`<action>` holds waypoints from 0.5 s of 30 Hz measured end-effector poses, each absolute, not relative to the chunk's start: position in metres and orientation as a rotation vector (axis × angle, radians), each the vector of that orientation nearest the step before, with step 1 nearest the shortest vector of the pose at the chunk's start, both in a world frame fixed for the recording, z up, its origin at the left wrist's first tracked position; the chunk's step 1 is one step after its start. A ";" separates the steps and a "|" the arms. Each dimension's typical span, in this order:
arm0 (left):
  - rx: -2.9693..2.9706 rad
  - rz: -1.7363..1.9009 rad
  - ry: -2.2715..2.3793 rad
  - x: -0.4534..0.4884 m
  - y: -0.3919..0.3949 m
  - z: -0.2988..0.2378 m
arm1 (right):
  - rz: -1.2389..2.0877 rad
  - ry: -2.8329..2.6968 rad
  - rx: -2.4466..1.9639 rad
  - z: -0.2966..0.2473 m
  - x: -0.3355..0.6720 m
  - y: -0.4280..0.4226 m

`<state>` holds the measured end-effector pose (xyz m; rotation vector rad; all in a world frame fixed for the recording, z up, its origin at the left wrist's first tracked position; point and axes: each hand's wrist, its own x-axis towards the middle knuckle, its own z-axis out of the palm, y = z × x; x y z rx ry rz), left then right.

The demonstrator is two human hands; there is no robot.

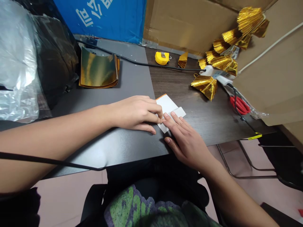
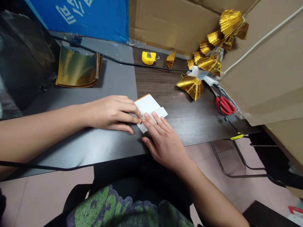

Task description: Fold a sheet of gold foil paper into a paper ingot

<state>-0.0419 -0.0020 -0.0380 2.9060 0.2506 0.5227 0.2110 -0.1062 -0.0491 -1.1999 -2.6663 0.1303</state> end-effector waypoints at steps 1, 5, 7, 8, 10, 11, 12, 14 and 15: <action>2.904 0.508 0.252 -0.042 -0.002 -0.038 | 0.134 -2.666 -1.202 -0.049 0.211 -0.106; 2.893 0.475 0.253 -0.041 -0.003 -0.037 | 0.136 -2.675 -1.217 -0.049 0.211 -0.106; 2.876 0.487 0.239 -0.041 -0.003 -0.038 | 0.127 -2.684 -1.216 -0.048 0.211 -0.106; 2.862 0.488 0.230 -0.041 -0.003 -0.038 | 0.129 -2.686 -1.217 -0.049 0.211 -0.106; 2.834 0.472 0.225 -0.040 -0.003 -0.039 | 0.139 -2.679 -1.218 -0.049 0.211 -0.106; 2.825 0.465 0.228 -0.040 -0.003 -0.039 | 0.140 -2.674 -1.214 -0.049 0.211 -0.106; 2.820 0.462 0.234 -0.040 -0.003 -0.039 | 0.134 -2.670 -1.208 -0.049 0.211 -0.106; 2.808 0.471 0.245 -0.039 -0.004 -0.038 | 0.113 -2.657 -1.188 -0.049 0.211 -0.106; 2.797 0.479 0.248 -0.038 -0.005 -0.037 | 0.107 -2.650 -1.178 -0.049 0.211 -0.106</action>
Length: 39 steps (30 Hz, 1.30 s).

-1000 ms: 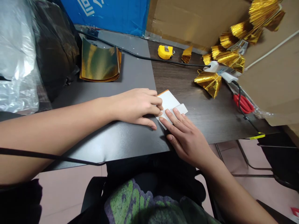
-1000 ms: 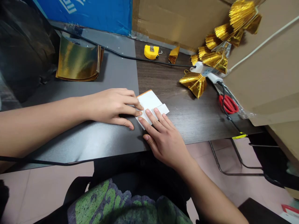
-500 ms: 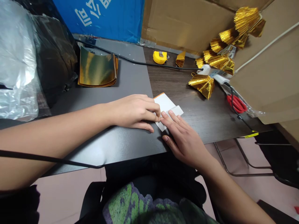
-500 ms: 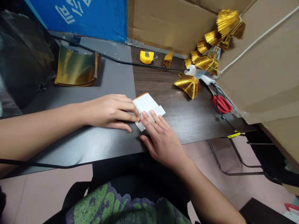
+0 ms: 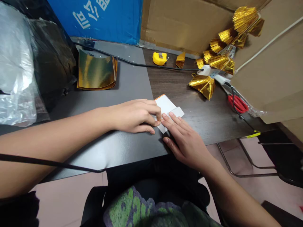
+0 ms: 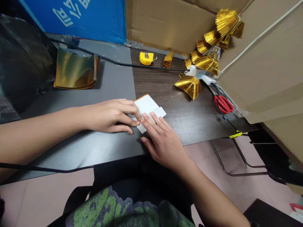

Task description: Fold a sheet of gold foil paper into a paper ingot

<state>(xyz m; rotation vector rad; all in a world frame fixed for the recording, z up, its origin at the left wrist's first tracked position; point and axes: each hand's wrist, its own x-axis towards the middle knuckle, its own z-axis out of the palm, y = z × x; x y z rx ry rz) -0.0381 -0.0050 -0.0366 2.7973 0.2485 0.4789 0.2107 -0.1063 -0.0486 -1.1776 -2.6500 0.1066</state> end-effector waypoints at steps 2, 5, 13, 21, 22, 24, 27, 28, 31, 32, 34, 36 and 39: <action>2.770 0.481 0.256 -0.037 -0.007 -0.035 | 0.096 -2.630 -1.159 -0.047 0.210 -0.105; 2.767 0.445 0.283 -0.037 -0.009 -0.033 | 0.010 -2.571 -1.141 -0.045 0.208 -0.102; 2.799 0.369 0.288 -0.036 -0.011 -0.029 | -0.170 -2.534 -1.252 -0.052 0.201 -0.098; 2.817 0.370 0.296 -0.035 -0.012 -0.029 | -0.134 -2.539 -1.315 -0.054 0.200 -0.101; 2.819 0.369 0.296 -0.035 -0.012 -0.029 | -0.121 -2.545 -1.320 -0.054 0.200 -0.101; 2.818 0.364 0.299 -0.035 -0.012 -0.028 | -0.097 -2.552 -1.328 -0.054 0.201 -0.100; 2.814 0.350 0.305 -0.035 -0.012 -0.027 | -0.063 -2.567 -1.334 -0.053 0.203 -0.099; 2.815 0.343 0.307 -0.035 -0.012 -0.027 | -0.055 -2.574 -1.340 -0.052 0.204 -0.099; 2.813 0.318 0.302 -0.035 -0.012 -0.027 | -0.035 -2.581 -1.374 -0.051 0.205 -0.098; 2.809 0.310 0.302 -0.035 -0.012 -0.027 | -0.032 -2.575 -1.386 -0.051 0.205 -0.098; 2.797 0.302 0.307 -0.035 -0.012 -0.026 | -0.027 -2.557 -1.418 -0.050 0.203 -0.099; 2.783 0.299 0.317 -0.034 -0.011 -0.026 | -0.029 -2.545 -1.454 -0.050 0.201 -0.099; 2.759 0.282 0.326 -0.033 -0.011 -0.025 | -0.039 -2.528 -1.533 -0.050 0.199 -0.097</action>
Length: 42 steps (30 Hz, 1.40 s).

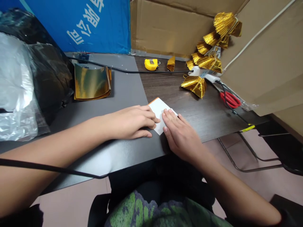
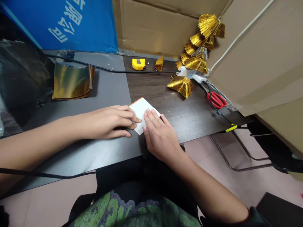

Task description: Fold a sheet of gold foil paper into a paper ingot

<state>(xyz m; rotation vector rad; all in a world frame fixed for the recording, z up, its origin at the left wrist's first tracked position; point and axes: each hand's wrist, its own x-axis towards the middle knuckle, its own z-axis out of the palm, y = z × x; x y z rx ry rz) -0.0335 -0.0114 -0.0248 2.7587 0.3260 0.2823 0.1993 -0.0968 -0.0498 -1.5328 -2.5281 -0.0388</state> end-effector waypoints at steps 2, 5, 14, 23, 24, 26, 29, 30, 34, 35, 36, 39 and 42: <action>2.744 0.255 0.337 -0.033 -0.012 -0.024 | -0.043 -2.512 -1.612 -0.049 0.199 -0.093; 2.751 0.214 0.357 -0.032 -0.012 -0.023 | -0.024 -2.522 -1.697 -0.048 0.200 -0.085; 2.746 0.234 0.371 -0.035 -0.013 -0.022 | -0.066 -2.464 -1.832 -0.042 0.217 -0.051; 2.811 0.234 0.348 -0.036 -0.016 -0.020 | 0.035 -2.688 -1.411 -0.042 0.199 -0.078; 2.815 0.246 0.343 -0.035 -0.017 -0.021 | 0.069 -2.695 -1.402 -0.046 0.200 -0.078; 2.815 0.282 0.329 -0.034 -0.018 -0.023 | 0.136 -2.717 -1.358 -0.050 0.205 -0.073; 2.780 0.352 0.318 -0.033 -0.020 -0.027 | 0.246 -2.768 -1.231 -0.048 0.216 -0.058; 2.765 0.386 0.335 -0.033 -0.020 -0.029 | 0.284 -2.778 -1.187 -0.046 0.220 -0.053; 2.787 0.514 0.537 -0.034 -0.017 -0.034 | 0.423 -2.833 -0.975 -0.040 0.234 -0.038; 2.799 0.516 0.572 -0.035 -0.015 -0.035 | 0.451 -2.840 -0.939 -0.040 0.237 -0.036; 2.805 0.500 0.579 -0.036 -0.013 -0.036 | 0.488 -2.837 -0.905 -0.039 0.240 -0.034; 2.813 0.408 0.509 -0.038 -0.008 -0.034 | 0.600 -2.742 -0.815 -0.040 0.247 -0.032; 2.854 0.261 0.507 -0.035 -0.014 -0.022 | 0.603 -2.649 -0.740 -0.039 0.250 -0.031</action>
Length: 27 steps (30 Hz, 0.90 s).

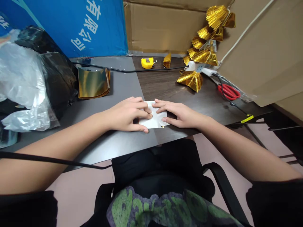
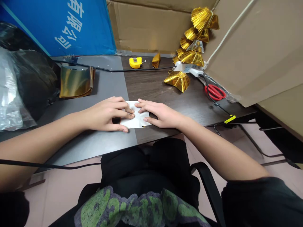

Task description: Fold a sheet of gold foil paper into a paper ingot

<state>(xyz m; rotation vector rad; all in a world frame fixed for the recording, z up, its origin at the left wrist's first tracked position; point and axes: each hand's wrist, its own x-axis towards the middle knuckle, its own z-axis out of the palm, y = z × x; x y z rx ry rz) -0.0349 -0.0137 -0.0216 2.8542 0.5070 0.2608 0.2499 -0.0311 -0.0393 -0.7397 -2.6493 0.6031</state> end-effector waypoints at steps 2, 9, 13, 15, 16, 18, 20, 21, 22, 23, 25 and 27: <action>2.880 0.106 0.602 -0.029 -0.026 -0.010 | 0.510 -2.690 -0.678 -0.038 0.250 -0.033; 3.006 -0.057 0.958 -0.015 -0.095 -0.001 | 0.452 -2.722 -0.594 -0.037 0.250 -0.049; 3.013 0.002 1.111 -0.009 -0.124 -0.013 | 0.524 -2.750 -0.546 -0.040 0.255 -0.051; 3.031 0.074 1.177 -0.004 -0.133 -0.018 | 0.524 -2.785 -0.499 -0.040 0.257 -0.049; 3.044 0.109 1.204 -0.002 -0.137 -0.020 | 0.516 -2.804 -0.478 -0.039 0.257 -0.048; 3.063 0.163 1.247 0.002 -0.141 -0.024 | 0.507 -2.833 -0.447 -0.037 0.256 -0.045; 3.064 0.200 1.270 0.004 -0.143 -0.027 | 0.501 -2.846 -0.424 -0.037 0.255 -0.044; 3.059 0.223 1.279 0.004 -0.144 -0.029 | 0.488 -2.847 -0.416 -0.037 0.254 -0.043; 3.055 0.248 1.285 0.004 -0.144 -0.030 | 0.466 -2.849 -0.411 -0.038 0.254 -0.043; 3.051 0.278 1.289 0.004 -0.144 -0.032 | 0.440 -2.854 -0.412 -0.039 0.253 -0.043; 3.034 0.326 1.300 0.003 -0.145 -0.035 | 0.390 -2.870 -0.421 -0.042 0.253 -0.045; 3.006 0.352 1.299 0.002 -0.146 -0.037 | 0.367 -2.894 -0.435 -0.044 0.254 -0.045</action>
